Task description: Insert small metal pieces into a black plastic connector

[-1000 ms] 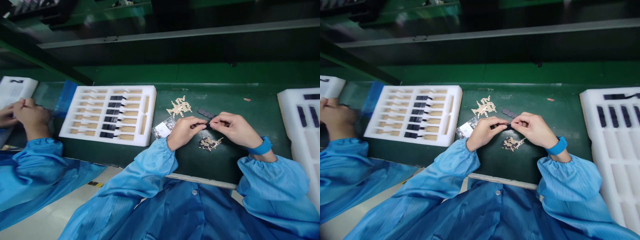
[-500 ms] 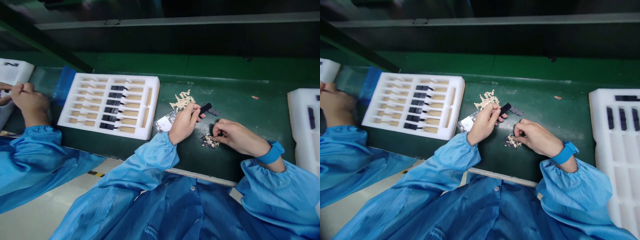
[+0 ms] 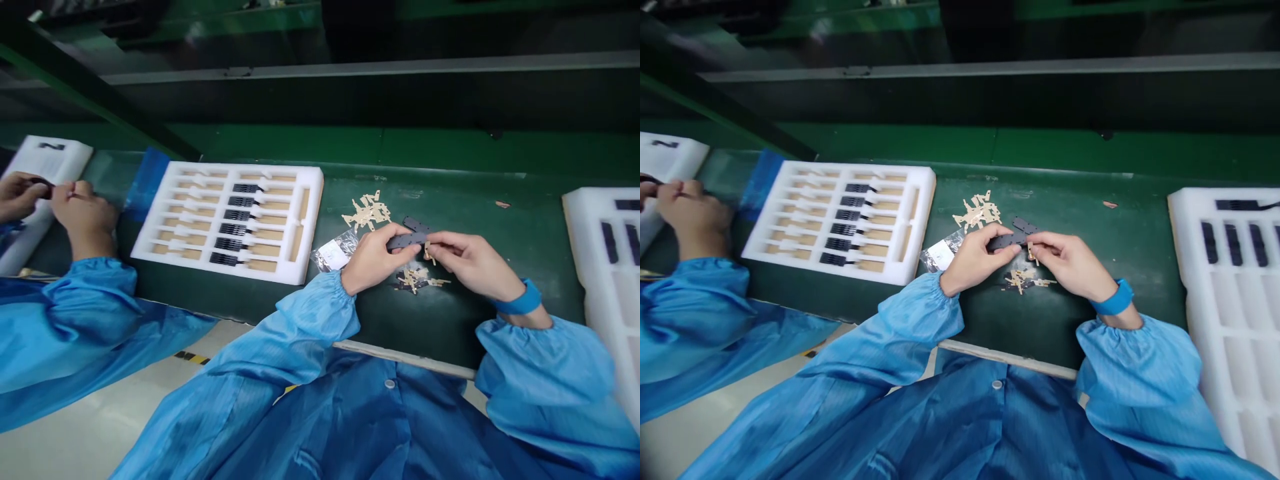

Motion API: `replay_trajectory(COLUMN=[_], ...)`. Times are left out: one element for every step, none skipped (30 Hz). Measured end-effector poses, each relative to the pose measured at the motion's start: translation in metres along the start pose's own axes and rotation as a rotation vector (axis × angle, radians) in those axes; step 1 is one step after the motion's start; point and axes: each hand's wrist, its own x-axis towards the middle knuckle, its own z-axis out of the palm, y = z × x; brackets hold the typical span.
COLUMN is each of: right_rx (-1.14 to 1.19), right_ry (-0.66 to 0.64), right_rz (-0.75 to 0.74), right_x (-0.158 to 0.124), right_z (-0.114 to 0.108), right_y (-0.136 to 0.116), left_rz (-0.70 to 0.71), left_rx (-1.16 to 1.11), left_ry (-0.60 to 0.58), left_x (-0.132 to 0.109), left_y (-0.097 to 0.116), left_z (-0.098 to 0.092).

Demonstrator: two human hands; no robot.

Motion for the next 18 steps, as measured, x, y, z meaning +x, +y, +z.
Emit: replay_trajectory(right_rx=[0.011,0.03,0.051,0.066,0.072,0.071,0.068,0.068,0.072,0.082,0.095,0.104,0.105,0.1,0.091,0.083,0.075,0.063], right_ry=[0.014,0.031,0.045,0.053,0.054,0.048,0.04,0.038,0.041,0.047,0.053,0.056,0.053,0.047,0.044,0.05,0.065,0.086], right_rz=[-0.015,-0.029,-0.041,-0.05,-0.056,-0.063,-0.068,-0.071,-0.069,-0.062,-0.054,-0.044,-0.034,-0.024,-0.019,-0.018,-0.022,-0.031], right_x=[0.001,0.001,0.002,0.002,0.002,0.001,0.001,0.001,0.001,0.001,0.001,0.001,0.001,0.001,0.001,0.001,0.0,0.0], right_z=[0.005,0.009,0.013,0.016,0.019,0.021,0.022,0.023,0.023,0.023,0.024,0.024,0.024,0.025,0.026,0.027,0.028,0.03], right_y=[0.002,0.004,0.006,0.007,0.008,0.008,0.008,0.007,0.006,0.005,0.004,0.003,0.003,0.002,0.002,0.001,0.001,0.0], left_rz=[-0.004,-0.002,0.005,0.01,0.008,0.0,-0.015,-0.03,-0.043,-0.052,-0.057,-0.058,-0.057,-0.054,-0.051,-0.047,-0.047,-0.051], left_rx=[-0.017,-0.033,-0.047,-0.054,-0.047,-0.03,-0.008,0.01,0.022,0.023,0.015,0.001,-0.01,-0.018,-0.021,-0.02,-0.011,0.005], left_ry=[-0.006,-0.009,-0.011,-0.014,-0.019,-0.026,-0.033,-0.037,-0.035,-0.028,-0.015,0.001,0.018,0.034,0.049,0.063,0.076,0.092], left_x=[0.0,0.0,0.001,0.001,0.001,0.001,0.001,0.002,0.002,0.002,0.002,0.003,0.003,0.004,0.004,0.004,0.004,0.004], left_y=[0.0,-0.001,-0.001,-0.001,-0.001,-0.001,-0.001,-0.001,0.0,0.0,0.0,0.001,0.001,0.001,0.002,0.002,0.002,0.002], left_z=[0.0,0.0,0.0,-0.001,-0.001,-0.002,-0.003,-0.003,-0.003,-0.004,-0.004,-0.004,-0.004,-0.005,-0.005,-0.005,-0.005,-0.005])
